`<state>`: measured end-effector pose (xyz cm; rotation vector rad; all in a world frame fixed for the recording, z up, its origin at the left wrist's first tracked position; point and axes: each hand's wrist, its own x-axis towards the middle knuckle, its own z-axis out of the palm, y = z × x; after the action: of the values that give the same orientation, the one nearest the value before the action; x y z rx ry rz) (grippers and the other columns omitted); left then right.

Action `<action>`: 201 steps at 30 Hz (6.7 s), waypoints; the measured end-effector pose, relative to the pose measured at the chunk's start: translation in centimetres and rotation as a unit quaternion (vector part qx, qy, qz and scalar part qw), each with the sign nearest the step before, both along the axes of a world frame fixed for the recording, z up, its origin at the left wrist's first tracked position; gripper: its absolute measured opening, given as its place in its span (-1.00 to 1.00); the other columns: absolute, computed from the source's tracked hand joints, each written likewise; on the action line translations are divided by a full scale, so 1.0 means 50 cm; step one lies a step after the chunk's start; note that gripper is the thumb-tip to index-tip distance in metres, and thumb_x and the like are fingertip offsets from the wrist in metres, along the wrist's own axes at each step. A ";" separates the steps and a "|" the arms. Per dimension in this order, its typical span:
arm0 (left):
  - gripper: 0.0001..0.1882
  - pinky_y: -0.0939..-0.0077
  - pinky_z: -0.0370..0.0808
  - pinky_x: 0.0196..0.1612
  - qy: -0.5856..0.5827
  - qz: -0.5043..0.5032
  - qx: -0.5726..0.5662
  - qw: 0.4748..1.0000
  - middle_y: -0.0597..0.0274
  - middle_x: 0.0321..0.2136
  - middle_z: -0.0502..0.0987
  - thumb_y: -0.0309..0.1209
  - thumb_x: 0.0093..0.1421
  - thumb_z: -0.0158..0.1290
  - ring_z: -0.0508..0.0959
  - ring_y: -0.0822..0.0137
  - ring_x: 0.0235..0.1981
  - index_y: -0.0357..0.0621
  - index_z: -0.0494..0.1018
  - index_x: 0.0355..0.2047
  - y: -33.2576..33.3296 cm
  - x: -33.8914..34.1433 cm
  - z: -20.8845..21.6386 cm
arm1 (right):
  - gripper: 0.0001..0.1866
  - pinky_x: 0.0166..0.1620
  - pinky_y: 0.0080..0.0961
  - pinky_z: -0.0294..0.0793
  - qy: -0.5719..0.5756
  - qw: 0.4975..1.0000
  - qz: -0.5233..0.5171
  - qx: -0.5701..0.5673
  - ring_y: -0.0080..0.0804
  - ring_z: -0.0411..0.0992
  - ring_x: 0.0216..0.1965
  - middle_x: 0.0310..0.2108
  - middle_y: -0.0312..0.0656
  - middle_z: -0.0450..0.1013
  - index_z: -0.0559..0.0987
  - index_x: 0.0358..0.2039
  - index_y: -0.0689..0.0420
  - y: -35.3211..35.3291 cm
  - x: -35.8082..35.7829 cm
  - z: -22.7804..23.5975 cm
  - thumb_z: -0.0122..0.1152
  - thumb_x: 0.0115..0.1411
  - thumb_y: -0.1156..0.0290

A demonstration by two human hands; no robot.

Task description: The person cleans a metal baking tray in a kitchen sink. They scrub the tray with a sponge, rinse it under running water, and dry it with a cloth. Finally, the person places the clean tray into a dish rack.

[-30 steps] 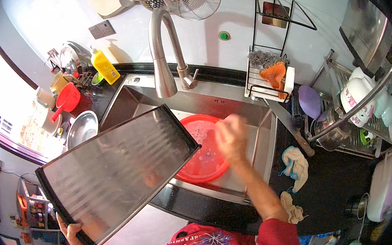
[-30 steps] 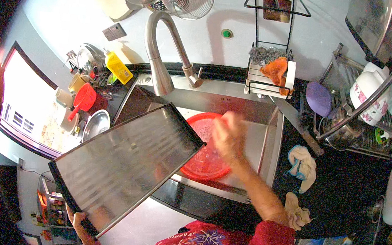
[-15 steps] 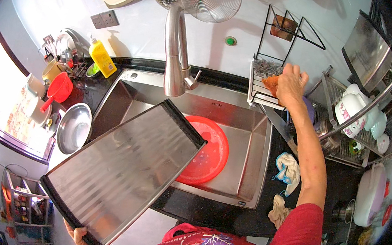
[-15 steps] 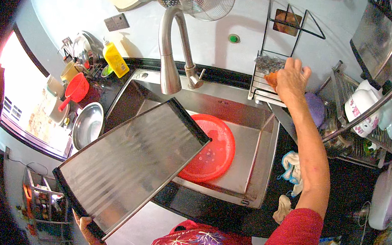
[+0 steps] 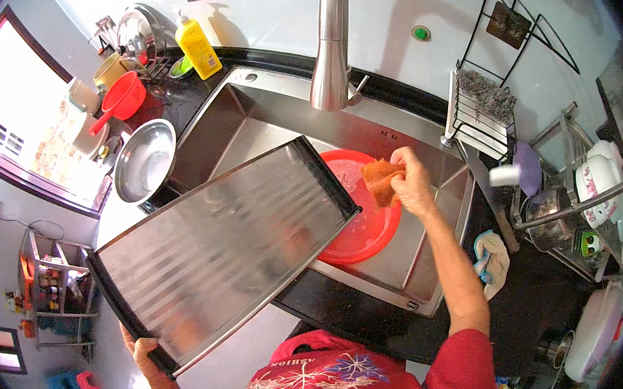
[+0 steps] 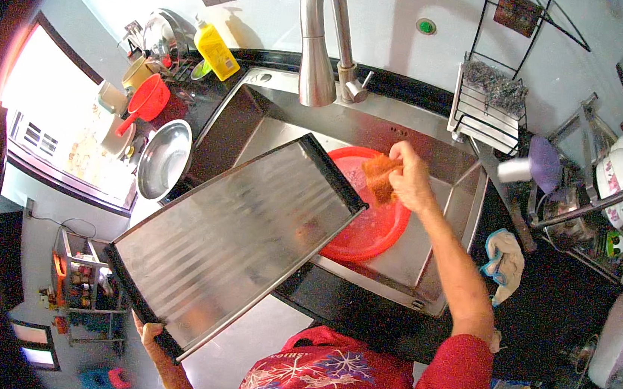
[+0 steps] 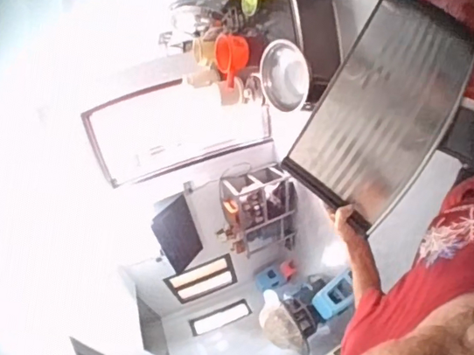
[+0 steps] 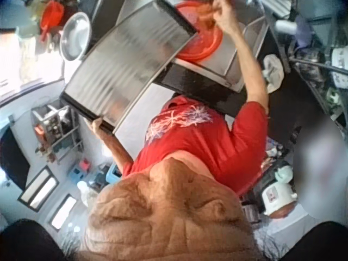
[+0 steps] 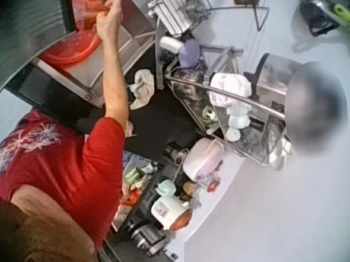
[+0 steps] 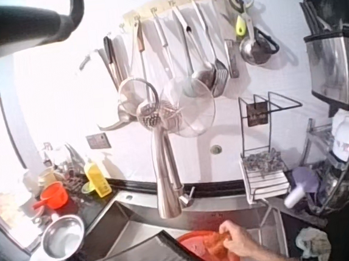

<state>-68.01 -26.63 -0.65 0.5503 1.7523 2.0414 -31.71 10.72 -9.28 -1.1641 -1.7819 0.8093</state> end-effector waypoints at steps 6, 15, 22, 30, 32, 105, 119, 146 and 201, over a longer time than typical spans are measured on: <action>-0.20 0.61 0.38 -0.47 0.025 0.004 -0.010 1.000 0.20 -0.44 0.35 -0.57 -0.27 -0.12 0.36 0.38 -0.53 -0.24 0.04 0.13 -0.061 -0.072 0.014 | -0.84 -0.22 -0.23 0.38 -0.201 0.978 -0.034 -0.051 -0.04 0.36 -0.20 -0.38 0.13 0.38 0.44 -0.42 0.18 -0.025 -0.066 -0.321 0.02 -0.09 0.58; -0.10 0.50 0.44 -0.32 0.048 0.038 -0.110 0.992 0.02 -0.14 0.37 -0.55 -0.47 -0.11 0.44 0.14 -0.24 -0.28 0.11 0.10 -0.020 -0.071 0.041 | -0.64 -0.21 -0.10 0.36 -0.312 0.928 0.084 -0.185 0.12 0.32 -0.22 -0.25 0.15 0.24 0.38 -0.22 0.16 -0.070 -0.049 -0.435 0.11 -0.10 0.43; -0.08 0.56 0.37 -0.19 0.061 0.009 -0.148 0.987 0.05 -0.09 0.34 -0.52 -0.47 -0.15 0.39 0.15 -0.14 -0.26 0.12 0.12 -0.015 -0.113 0.024 | -0.77 -0.26 -0.21 0.36 -0.276 0.960 0.041 0.017 0.01 0.33 -0.28 -0.36 0.05 0.32 0.43 -0.33 0.17 -0.064 -0.014 -0.341 0.08 -0.08 0.48; -0.10 0.54 0.39 -0.28 0.076 0.021 -0.165 0.983 0.04 -0.09 0.33 -0.53 -0.45 -0.15 0.39 0.16 -0.17 -0.22 0.12 0.12 0.021 -0.120 0.033 | -0.59 -0.16 -0.08 0.31 -0.386 0.884 -0.231 -0.124 0.04 0.21 -0.11 -0.12 -0.02 0.23 0.39 -0.12 0.04 -0.005 0.133 -0.374 0.10 -0.07 0.51; -0.10 0.53 0.39 -0.31 0.077 0.014 -0.166 0.983 0.04 -0.10 0.34 -0.54 -0.44 -0.15 0.40 0.16 -0.18 -0.21 0.11 0.12 0.036 -0.112 0.037 | -0.51 -0.10 -0.07 0.30 -0.403 0.873 -0.230 -0.151 0.07 0.16 -0.06 -0.06 0.01 0.17 0.33 -0.03 -0.02 -0.020 0.136 -0.456 0.12 -0.05 0.48; -0.34 0.49 0.44 -0.22 0.030 -0.122 -0.152 0.980 0.11 -0.34 0.46 -0.56 -0.43 -0.12 0.49 0.25 -0.37 -0.35 0.28 -0.12 0.186 0.027 0.119 | -0.35 0.04 0.09 0.07 -0.218 0.967 -0.104 -0.087 0.03 -0.02 0.16 0.14 -0.05 0.03 0.16 0.09 0.19 -0.056 -0.352 -0.271 -0.08 0.11 0.01; -0.37 0.49 0.48 -0.35 0.083 -0.193 -0.210 0.955 0.13 -0.42 0.45 -0.51 -0.41 -0.12 0.47 0.30 -0.45 -0.34 0.31 -0.15 0.324 0.043 0.195 | -0.75 -0.12 -0.26 0.28 -0.042 0.996 -0.046 -0.070 -0.05 0.28 -0.19 -0.27 0.02 0.28 0.41 -0.26 0.27 -0.081 -0.180 -0.389 -0.08 -0.02 0.64; -0.42 0.65 0.34 -0.28 0.145 -0.178 -0.255 0.939 0.25 -0.36 0.42 -0.48 -0.18 -0.02 0.39 0.45 -0.42 -0.24 0.27 -0.03 0.429 0.114 0.209 | -0.52 0.00 -0.29 0.25 0.175 0.946 0.217 0.163 -0.16 0.20 -0.02 -0.02 -0.07 0.19 0.33 -0.01 0.13 -0.236 -0.380 0.081 0.02 -0.02 0.54; -0.34 0.70 0.22 -0.15 0.059 -0.250 -0.189 0.948 0.34 -0.22 0.31 -0.30 0.11 -0.01 0.27 0.56 -0.25 -0.18 0.02 0.18 0.403 0.001 0.174 | -0.77 -0.15 -0.12 0.28 -0.309 0.935 -0.019 -0.176 0.02 0.30 -0.18 -0.22 -0.06 0.38 0.44 -0.26 0.12 -0.032 -0.253 -0.359 0.00 0.00 0.50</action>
<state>-67.94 -6.46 8.03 0.8937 1.7795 1.3147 -44.35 9.13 -27.21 -1.8378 -2.1556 0.8160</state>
